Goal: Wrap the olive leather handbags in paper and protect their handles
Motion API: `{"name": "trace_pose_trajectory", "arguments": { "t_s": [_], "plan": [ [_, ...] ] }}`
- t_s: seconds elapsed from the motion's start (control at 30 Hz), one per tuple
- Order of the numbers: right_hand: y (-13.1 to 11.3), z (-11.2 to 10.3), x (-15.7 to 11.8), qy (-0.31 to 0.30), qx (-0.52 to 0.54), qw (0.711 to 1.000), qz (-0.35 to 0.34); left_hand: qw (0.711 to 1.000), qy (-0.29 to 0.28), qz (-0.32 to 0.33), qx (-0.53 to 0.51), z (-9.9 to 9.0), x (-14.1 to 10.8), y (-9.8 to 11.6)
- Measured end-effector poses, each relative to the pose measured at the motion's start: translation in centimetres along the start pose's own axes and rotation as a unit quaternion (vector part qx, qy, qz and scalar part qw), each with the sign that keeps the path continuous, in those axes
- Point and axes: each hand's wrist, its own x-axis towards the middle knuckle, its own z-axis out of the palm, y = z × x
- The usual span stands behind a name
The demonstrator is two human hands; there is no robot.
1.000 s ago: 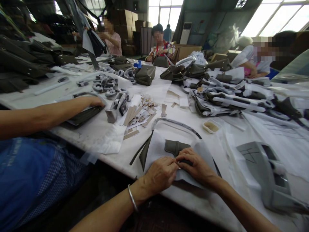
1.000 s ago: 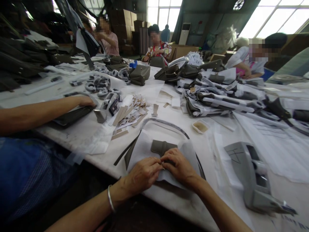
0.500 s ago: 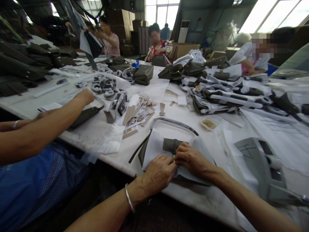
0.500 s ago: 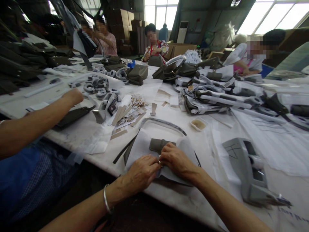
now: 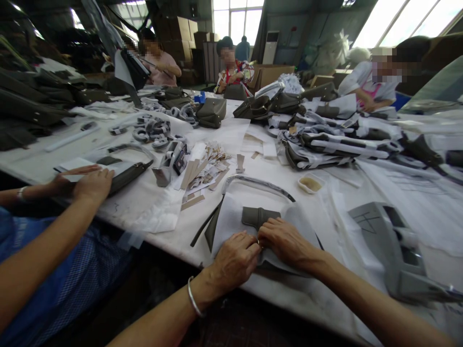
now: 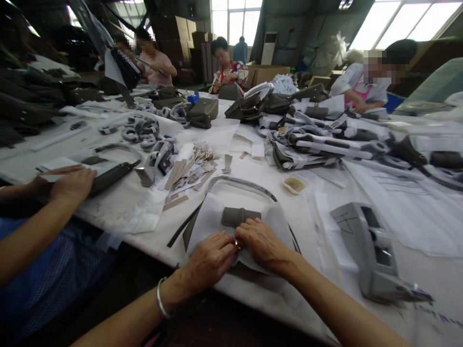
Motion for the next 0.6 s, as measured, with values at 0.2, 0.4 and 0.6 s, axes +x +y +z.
{"name": "trace_pose_trajectory", "arguments": {
  "t_s": [0.2,0.4,0.6],
  "plan": [
    [1.0,0.1,0.0,0.018,0.132,0.991,0.033,1.000,-0.004,-0.018,-0.022,-0.3,0.1,0.2],
    [1.5,0.3,-0.1,0.022,0.170,0.985,0.038,0.999,-0.040,-0.011,-0.014,-0.6,0.4,0.3],
    [1.4,0.5,-0.3,0.046,0.166,0.985,0.019,0.997,-0.070,-0.021,-0.018,-1.0,0.9,0.2]
  ]
}}
